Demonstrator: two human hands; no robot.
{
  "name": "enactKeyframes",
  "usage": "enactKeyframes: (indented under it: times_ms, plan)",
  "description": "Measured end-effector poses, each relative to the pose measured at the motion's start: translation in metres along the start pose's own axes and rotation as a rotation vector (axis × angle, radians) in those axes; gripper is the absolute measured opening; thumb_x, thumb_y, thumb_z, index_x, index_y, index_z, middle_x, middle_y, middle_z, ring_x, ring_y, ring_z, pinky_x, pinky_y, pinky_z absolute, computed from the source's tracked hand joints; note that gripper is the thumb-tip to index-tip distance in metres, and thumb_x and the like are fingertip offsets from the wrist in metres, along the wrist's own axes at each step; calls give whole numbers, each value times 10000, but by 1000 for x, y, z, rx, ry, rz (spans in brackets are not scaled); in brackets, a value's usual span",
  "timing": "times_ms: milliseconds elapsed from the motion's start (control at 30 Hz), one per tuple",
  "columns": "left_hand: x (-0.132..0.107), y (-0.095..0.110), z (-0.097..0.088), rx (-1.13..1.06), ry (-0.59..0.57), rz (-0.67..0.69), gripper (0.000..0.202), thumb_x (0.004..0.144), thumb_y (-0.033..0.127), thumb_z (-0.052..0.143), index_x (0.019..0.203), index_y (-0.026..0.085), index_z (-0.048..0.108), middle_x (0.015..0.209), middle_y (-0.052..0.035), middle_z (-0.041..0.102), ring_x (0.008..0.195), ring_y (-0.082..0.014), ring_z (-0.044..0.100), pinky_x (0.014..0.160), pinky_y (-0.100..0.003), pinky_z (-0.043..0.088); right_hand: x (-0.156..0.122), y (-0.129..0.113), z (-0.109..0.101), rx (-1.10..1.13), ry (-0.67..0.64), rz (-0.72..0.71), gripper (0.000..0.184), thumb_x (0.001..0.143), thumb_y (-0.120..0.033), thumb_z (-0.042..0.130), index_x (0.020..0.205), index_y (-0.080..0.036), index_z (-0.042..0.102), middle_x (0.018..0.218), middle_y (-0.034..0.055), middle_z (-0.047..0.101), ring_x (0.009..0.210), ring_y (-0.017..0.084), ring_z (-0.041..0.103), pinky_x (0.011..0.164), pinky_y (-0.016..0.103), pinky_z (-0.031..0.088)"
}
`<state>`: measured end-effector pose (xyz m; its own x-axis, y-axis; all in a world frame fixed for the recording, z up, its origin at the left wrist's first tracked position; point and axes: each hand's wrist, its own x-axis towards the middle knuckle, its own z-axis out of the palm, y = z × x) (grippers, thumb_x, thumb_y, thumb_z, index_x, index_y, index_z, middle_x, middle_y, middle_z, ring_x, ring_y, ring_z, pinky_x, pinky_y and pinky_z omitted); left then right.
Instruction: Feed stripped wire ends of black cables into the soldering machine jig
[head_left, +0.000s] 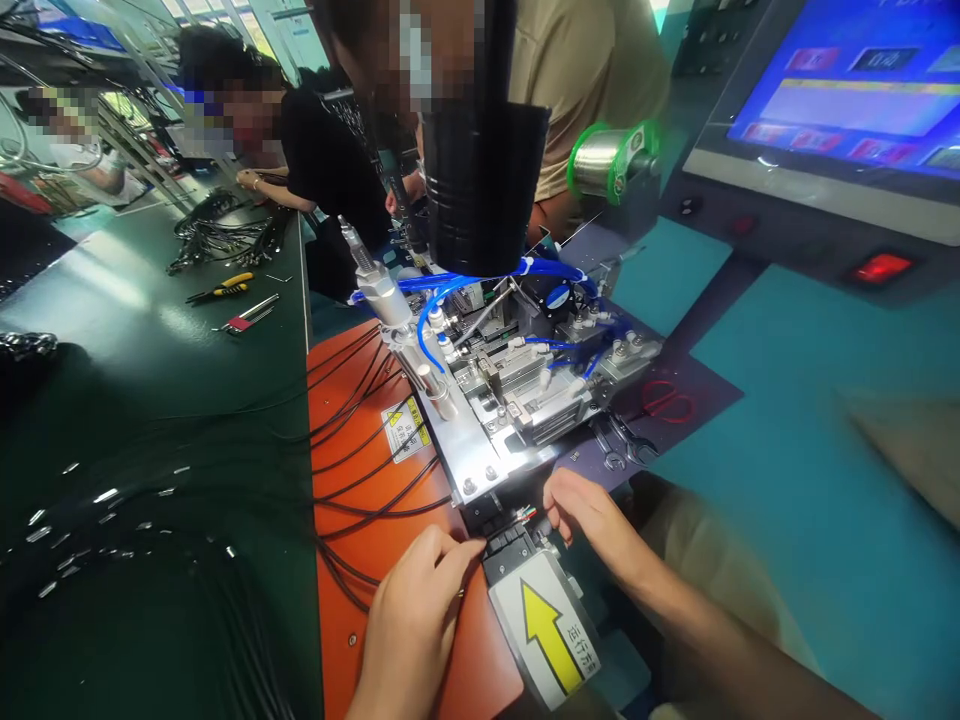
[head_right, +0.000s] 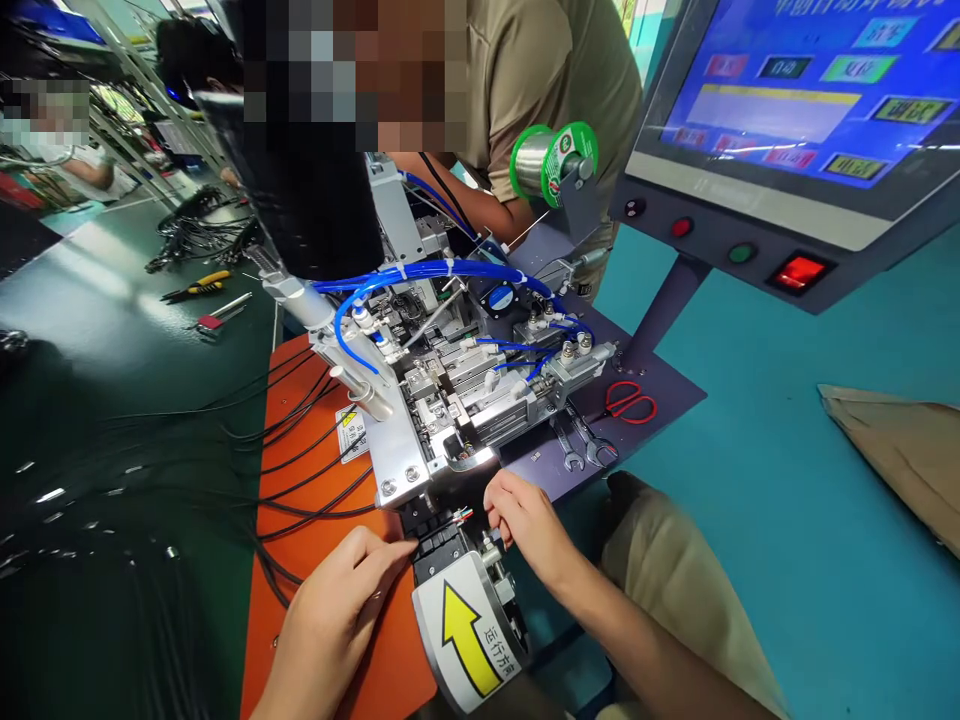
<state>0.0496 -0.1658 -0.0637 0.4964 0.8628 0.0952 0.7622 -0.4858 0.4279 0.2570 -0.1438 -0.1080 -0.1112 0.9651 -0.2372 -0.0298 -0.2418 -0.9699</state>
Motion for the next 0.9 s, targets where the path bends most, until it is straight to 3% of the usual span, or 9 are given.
enactKeyframes:
  times_ms: [67,200,300,433,567,700,800,900]
  plan:
    - [0,0,1,42,46,19,245,899,153,345,1025,214,546,806,-37,490,716,-164,500,573,-244,398,-2,0,-1,-8,29,-7,207,782,-357,401,681,-185,457,578,-36,448,495,108,417,487,225,344]
    - [1,0,-1,248,264,-18,191,871,212,432,1035,193,529,964,-90,490,896,-253,463,747,-389,385,-10,-4,3,-99,118,-65,180,805,-325,414,697,-190,465,608,-34,450,529,117,420,510,231,329]
    - [-1,-2,-3,273,322,-107,222,851,338,489,981,159,505,872,-81,511,820,-251,479,704,-382,387,-19,-11,8,-231,177,-167,161,826,-272,407,705,-190,473,627,-23,464,561,129,439,532,239,337]
    - [-5,-3,-3,307,282,-162,300,830,487,481,818,187,500,627,1,487,579,-195,479,556,-307,366,-32,-24,17,-390,176,-402,206,856,-181,396,668,-178,480,651,7,490,631,151,464,585,263,346]
    - [-7,6,-5,179,241,-177,295,837,500,464,830,205,477,614,26,525,539,-160,533,491,-243,376,-45,-37,27,-522,73,-600,127,854,-143,464,757,-166,543,718,35,537,719,183,458,656,308,334]
    - [-8,20,-5,80,213,-140,194,851,399,476,901,212,465,674,19,555,580,-151,565,507,-219,409,-52,-47,35,-602,-16,-627,54,843,-179,513,827,-158,560,785,54,557,759,204,450,676,337,317]
    - [-5,32,-4,12,150,-130,34,804,202,451,834,218,455,639,34,518,531,-136,528,478,-209,388,-53,-51,38,-616,-49,-612,125,857,-146,458,757,-162,530,749,39,539,745,194,441,673,336,306]
    - [2,43,-3,-79,50,-193,84,751,134,436,742,217,428,629,38,500,537,-131,510,482,-210,370,-53,-51,36,-563,-97,-552,176,861,-106,420,709,-168,484,737,21,522,747,176,446,694,328,311]
